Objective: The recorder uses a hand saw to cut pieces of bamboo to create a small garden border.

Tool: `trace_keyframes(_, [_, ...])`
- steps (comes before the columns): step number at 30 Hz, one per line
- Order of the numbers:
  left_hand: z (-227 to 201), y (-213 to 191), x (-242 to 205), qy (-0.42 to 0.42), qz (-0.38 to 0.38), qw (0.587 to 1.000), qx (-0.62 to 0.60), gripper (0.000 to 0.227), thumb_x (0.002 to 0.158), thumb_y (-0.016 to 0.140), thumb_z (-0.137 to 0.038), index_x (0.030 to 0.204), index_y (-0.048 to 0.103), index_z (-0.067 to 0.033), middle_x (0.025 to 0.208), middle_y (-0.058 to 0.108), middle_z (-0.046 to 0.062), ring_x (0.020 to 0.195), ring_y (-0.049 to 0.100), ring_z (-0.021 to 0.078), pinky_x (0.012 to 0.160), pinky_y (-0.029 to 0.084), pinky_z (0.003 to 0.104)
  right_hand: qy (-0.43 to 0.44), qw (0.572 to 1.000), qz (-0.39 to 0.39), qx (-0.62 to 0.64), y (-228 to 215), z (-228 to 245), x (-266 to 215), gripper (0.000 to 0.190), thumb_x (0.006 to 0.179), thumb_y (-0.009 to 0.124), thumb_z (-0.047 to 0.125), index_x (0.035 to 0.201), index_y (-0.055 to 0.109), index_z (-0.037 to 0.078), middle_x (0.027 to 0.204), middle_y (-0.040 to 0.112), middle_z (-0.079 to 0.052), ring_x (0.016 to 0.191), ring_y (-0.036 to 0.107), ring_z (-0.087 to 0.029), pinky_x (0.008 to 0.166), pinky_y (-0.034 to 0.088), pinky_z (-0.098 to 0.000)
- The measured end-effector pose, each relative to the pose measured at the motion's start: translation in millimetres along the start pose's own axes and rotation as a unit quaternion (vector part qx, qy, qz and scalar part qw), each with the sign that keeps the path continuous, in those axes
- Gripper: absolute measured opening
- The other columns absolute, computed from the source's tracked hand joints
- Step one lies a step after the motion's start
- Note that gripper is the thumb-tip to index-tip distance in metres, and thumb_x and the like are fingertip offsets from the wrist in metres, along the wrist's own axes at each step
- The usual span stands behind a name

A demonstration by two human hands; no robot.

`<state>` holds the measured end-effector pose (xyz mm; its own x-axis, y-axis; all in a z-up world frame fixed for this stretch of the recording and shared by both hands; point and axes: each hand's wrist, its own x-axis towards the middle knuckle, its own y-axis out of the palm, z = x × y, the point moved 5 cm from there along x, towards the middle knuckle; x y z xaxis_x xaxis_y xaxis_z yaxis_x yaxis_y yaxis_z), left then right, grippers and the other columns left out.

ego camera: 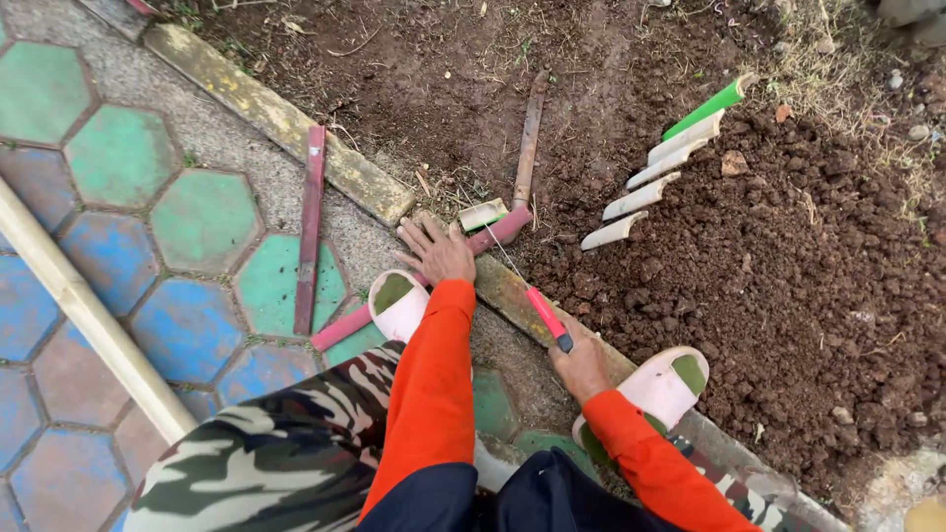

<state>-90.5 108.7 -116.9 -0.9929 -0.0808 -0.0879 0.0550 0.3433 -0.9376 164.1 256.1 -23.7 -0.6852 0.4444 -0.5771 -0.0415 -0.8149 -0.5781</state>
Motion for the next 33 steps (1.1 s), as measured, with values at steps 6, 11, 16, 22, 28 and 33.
trace_keyframes(6, [7,-4,-15,-0.001,0.004,0.999,0.044,0.067,0.101,0.048,-0.04,0.161,0.033,-0.0141,0.17,0.012,0.021,0.157,0.011,0.0358,0.122,0.002,0.066,-0.066,0.997,-0.043,-0.016,24,7,44,0.041,0.086,0.063,0.016,0.127,0.062,0.015,0.079,0.069,-0.024,0.075,0.068,-0.044,0.069,0.053,-0.0521])
trace_keyframes(11, [4,4,-1,0.014,-0.021,0.999,0.029,0.068,0.099,0.048,-0.039,0.161,0.032,-0.0142,0.168,0.014,0.02,0.156,0.012,0.0372,0.121,0.002,0.067,-0.248,0.962,-0.111,0.014,-6,0,18,0.047,0.081,0.061,0.015,0.127,0.063,0.008,0.1,0.071,-0.028,0.082,0.067,-0.049,0.065,0.053,-0.0529])
trace_keyframes(16, [5,10,-11,0.045,-0.022,0.998,0.027,0.062,0.106,0.042,-0.04,0.161,0.033,-0.0131,0.17,0.018,0.015,0.158,0.013,0.0337,0.124,0.003,0.064,-0.1,0.992,-0.078,-0.027,30,-7,67,0.027,0.088,0.063,0.024,0.112,0.068,0.013,0.083,0.069,-0.026,0.081,0.069,-0.047,0.07,0.053,-0.0541])
trace_keyframes(22, [2,7,-2,0.022,-0.011,0.999,0.031,0.061,0.106,0.041,-0.042,0.159,0.036,-0.0131,0.17,0.022,0.015,0.158,0.015,0.0331,0.124,0.004,0.063,-0.132,0.987,-0.094,0.004,15,-28,21,0.038,0.076,0.063,0.019,0.113,0.068,0.011,0.082,0.07,-0.024,0.076,0.069,-0.046,0.068,0.054,-0.0533])
trace_keyframes(28, [2,7,-14,0.036,0.002,0.998,0.049,0.057,0.111,0.041,-0.042,0.16,0.037,-0.0141,0.174,0.02,0.015,0.161,0.015,0.0309,0.129,0.003,0.06,-0.107,0.99,-0.087,-0.016,39,-18,68,0.031,0.084,0.063,0.02,0.112,0.069,0.009,0.088,0.071,-0.024,0.083,0.068,-0.046,0.07,0.053,-0.0526])
trace_keyframes(33, [1,12,1,0.03,-0.007,0.999,0.02,0.062,0.104,0.042,-0.041,0.159,0.036,-0.0125,0.17,0.019,0.017,0.157,0.013,0.0328,0.123,0.001,0.063,-0.12,0.989,-0.083,-0.022,11,-21,31,0.029,0.082,0.065,0.019,0.109,0.07,0.009,0.082,0.068,-0.025,0.081,0.067,-0.048,0.068,0.052,-0.0542])
